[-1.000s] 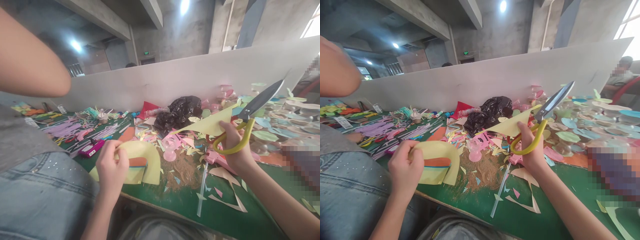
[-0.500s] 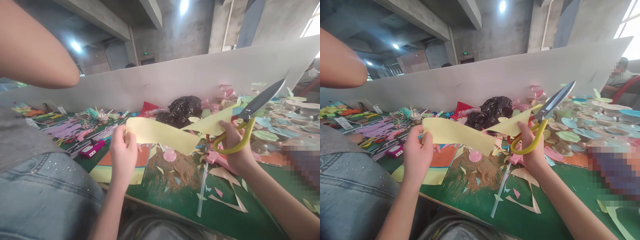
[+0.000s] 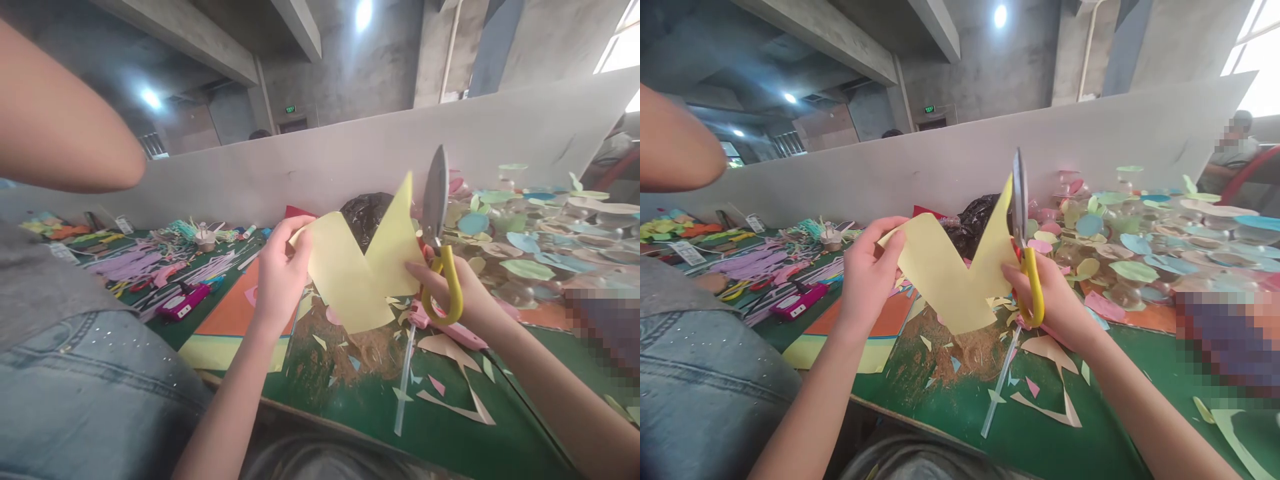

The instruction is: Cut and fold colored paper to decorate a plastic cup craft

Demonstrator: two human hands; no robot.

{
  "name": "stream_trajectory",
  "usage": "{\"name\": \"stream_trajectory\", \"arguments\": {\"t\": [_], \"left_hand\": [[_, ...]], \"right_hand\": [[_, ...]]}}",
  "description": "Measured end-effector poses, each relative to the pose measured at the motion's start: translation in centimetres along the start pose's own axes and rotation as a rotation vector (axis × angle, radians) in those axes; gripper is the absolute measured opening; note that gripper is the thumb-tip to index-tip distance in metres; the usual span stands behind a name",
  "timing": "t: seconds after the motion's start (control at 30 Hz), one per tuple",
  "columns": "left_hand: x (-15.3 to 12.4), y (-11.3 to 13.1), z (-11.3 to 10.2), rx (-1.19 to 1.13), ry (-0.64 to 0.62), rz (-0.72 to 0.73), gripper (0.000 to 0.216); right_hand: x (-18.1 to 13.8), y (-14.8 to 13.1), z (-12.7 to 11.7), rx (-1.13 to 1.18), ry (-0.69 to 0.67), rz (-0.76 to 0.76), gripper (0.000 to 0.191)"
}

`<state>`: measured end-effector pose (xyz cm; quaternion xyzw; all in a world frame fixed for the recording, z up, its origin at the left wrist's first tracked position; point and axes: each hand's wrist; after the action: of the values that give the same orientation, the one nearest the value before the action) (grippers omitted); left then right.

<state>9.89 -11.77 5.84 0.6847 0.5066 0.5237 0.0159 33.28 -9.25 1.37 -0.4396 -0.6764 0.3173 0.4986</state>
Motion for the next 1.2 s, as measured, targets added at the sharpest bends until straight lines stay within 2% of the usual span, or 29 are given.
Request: {"name": "stream_trajectory", "arguments": {"t": [0.1,0.17,0.33,0.53,0.83,1.03,1.2], "left_hand": [[0.8,0.0,1.1,-0.006,-0.012,0.068,0.021],[1.5,0.0,2.2,-0.018,-0.027,0.114,0.020],[3.2,0.0,5.4,-0.014,-0.072,0.274,0.019],[3.3,0.2,7.9,0.222,-0.059,0.381,0.023],[2.5,1.5,9.7,0.440,-0.039,0.409,0.029],[2.2,2.0,10.6,0.425,-0.065,0.393,0.026],[2.4,2.2,10.6,0.300,-0.082,0.374,0.025]], "right_hand": [[-0.1,-0.1,0.1,0.008,-0.203,0.021,0.022],[-0.1,-0.2,0.1,0.032,-0.236,0.020,0.022],[-0.1,0.0,0.2,0.074,-0.206,0.056,0.023],[0.1,0.2,0.5,0.041,-0.180,0.106,0.035],[-0.2,-0.3,1.2,-0.001,-0.182,0.025,0.041],[0.0,-0.1,1.4,0.030,-0.159,0.060,0.039],[-0.2,-0.5,1.2,0.017,-0.110,0.068,0.039]]}}
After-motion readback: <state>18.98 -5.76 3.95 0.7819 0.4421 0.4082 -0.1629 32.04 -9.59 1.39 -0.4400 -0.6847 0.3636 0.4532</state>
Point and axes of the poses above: each hand's wrist, its own x-axis towards the middle knuckle, its own z-axis out of the palm, y = z × x, and after that the axes turned 8 degrees about -y, right-handed
